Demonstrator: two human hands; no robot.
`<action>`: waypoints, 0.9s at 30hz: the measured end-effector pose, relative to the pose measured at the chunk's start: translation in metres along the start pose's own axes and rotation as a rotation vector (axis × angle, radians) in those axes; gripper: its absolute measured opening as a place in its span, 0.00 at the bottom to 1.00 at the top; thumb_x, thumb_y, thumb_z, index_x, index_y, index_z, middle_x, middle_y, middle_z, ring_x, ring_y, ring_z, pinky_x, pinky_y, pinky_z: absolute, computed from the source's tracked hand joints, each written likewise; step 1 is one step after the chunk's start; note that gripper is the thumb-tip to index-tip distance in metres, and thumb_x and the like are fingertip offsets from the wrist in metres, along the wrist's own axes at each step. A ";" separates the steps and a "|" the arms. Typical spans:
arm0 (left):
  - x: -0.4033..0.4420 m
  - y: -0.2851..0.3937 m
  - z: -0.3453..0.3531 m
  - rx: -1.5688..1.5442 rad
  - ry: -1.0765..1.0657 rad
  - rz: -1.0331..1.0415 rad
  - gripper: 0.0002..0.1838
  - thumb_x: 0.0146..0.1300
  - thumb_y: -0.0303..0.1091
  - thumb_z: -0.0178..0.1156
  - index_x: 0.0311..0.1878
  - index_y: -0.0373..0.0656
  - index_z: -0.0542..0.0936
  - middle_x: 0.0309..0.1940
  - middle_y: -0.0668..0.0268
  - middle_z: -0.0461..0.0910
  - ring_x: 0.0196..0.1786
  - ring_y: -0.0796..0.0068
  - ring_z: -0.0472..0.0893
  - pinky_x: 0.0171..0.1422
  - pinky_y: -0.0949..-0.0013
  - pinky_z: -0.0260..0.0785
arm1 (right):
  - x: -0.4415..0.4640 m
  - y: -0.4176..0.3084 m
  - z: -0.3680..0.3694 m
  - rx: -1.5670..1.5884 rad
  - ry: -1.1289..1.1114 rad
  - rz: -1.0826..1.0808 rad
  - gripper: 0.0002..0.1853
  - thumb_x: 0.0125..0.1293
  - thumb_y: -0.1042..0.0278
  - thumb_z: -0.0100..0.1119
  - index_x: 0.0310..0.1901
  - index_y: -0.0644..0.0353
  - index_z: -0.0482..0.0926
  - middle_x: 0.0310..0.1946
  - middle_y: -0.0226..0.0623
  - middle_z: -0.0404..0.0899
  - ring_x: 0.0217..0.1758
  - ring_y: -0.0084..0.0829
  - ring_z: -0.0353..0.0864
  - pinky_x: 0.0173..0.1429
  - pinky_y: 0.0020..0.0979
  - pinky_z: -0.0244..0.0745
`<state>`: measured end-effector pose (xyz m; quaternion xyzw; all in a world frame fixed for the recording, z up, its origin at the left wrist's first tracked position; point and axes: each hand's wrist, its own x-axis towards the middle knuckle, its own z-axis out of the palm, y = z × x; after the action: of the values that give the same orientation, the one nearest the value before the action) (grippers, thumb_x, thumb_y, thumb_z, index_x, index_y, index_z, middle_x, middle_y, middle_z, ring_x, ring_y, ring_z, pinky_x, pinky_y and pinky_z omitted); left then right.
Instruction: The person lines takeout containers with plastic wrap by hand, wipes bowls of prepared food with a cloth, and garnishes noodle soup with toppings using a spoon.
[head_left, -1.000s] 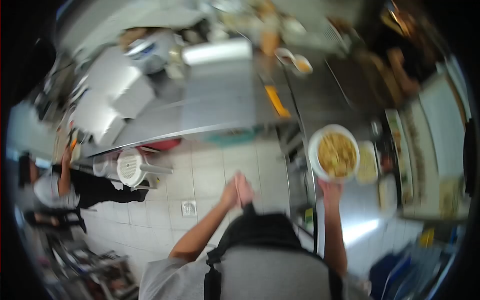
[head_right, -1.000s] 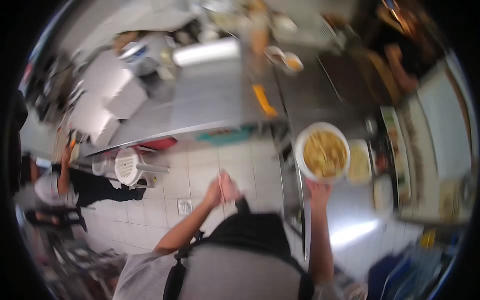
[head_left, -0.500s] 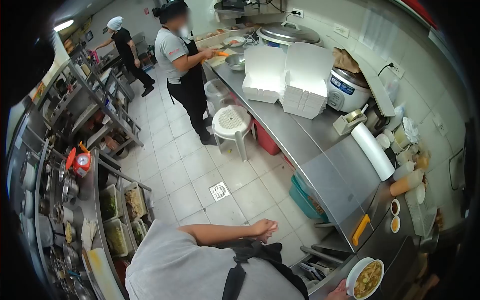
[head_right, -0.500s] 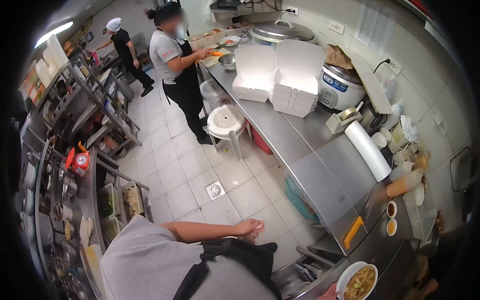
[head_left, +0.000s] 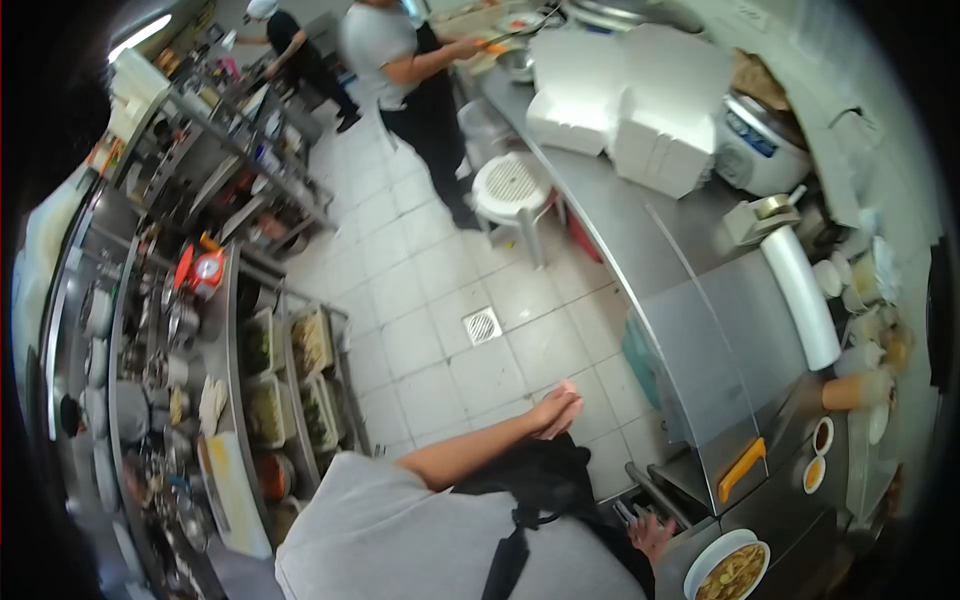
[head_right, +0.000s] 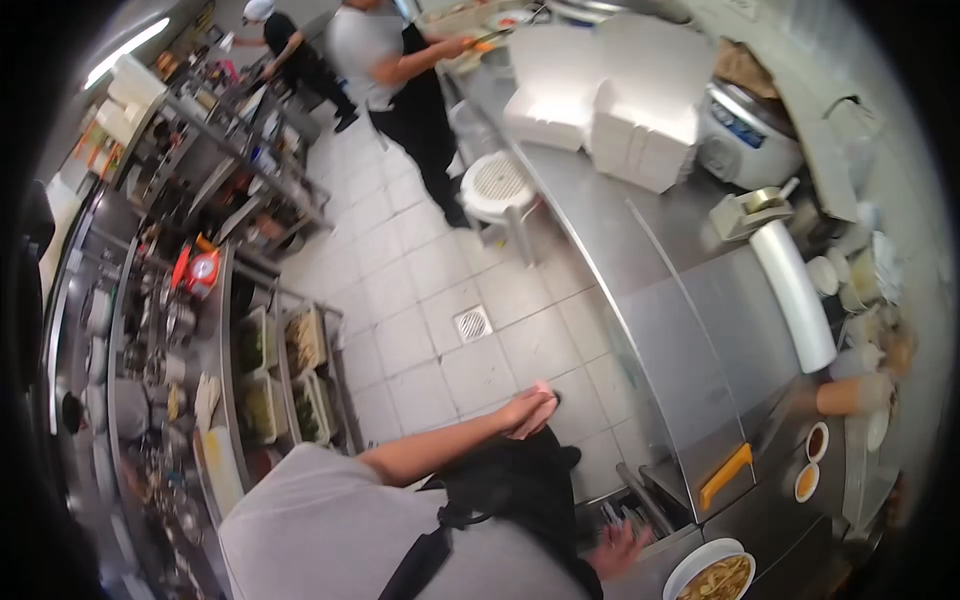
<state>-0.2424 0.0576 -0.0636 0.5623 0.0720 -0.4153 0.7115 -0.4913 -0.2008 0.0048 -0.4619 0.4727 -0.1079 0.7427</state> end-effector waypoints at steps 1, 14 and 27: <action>0.000 -0.014 0.013 -0.152 -0.038 -0.101 0.18 0.69 0.49 0.45 0.30 0.47 0.71 0.18 0.69 0.71 0.17 0.74 0.71 0.20 0.69 0.63 | 0.005 0.004 0.021 -0.022 -0.089 0.006 0.38 0.59 0.65 0.65 0.70 0.52 0.59 0.65 0.45 0.65 0.61 0.39 0.72 0.63 0.36 0.69; -0.001 0.055 0.071 0.193 -0.342 -0.255 0.30 0.70 0.54 0.42 0.54 0.32 0.71 0.41 0.53 0.79 0.37 0.52 0.83 0.41 0.54 0.81 | 0.071 0.008 0.057 -0.001 -0.589 0.166 0.30 0.60 0.73 0.65 0.63 0.66 0.66 0.55 0.38 0.74 0.56 0.31 0.75 0.60 0.31 0.70; -0.020 -0.013 0.130 0.603 -0.575 0.052 0.24 0.71 0.42 0.48 0.66 0.41 0.64 0.43 0.62 0.76 0.37 0.73 0.76 0.35 0.71 0.70 | 0.055 0.000 0.090 -0.292 -0.544 0.290 0.23 0.75 0.61 0.43 0.62 0.70 0.69 0.53 0.45 0.76 0.54 0.34 0.77 0.52 0.30 0.75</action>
<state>-0.3114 -0.0441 -0.0159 0.6083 -0.2686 -0.5398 0.5162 -0.3899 -0.1808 -0.0169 -0.5032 0.3284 0.1951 0.7752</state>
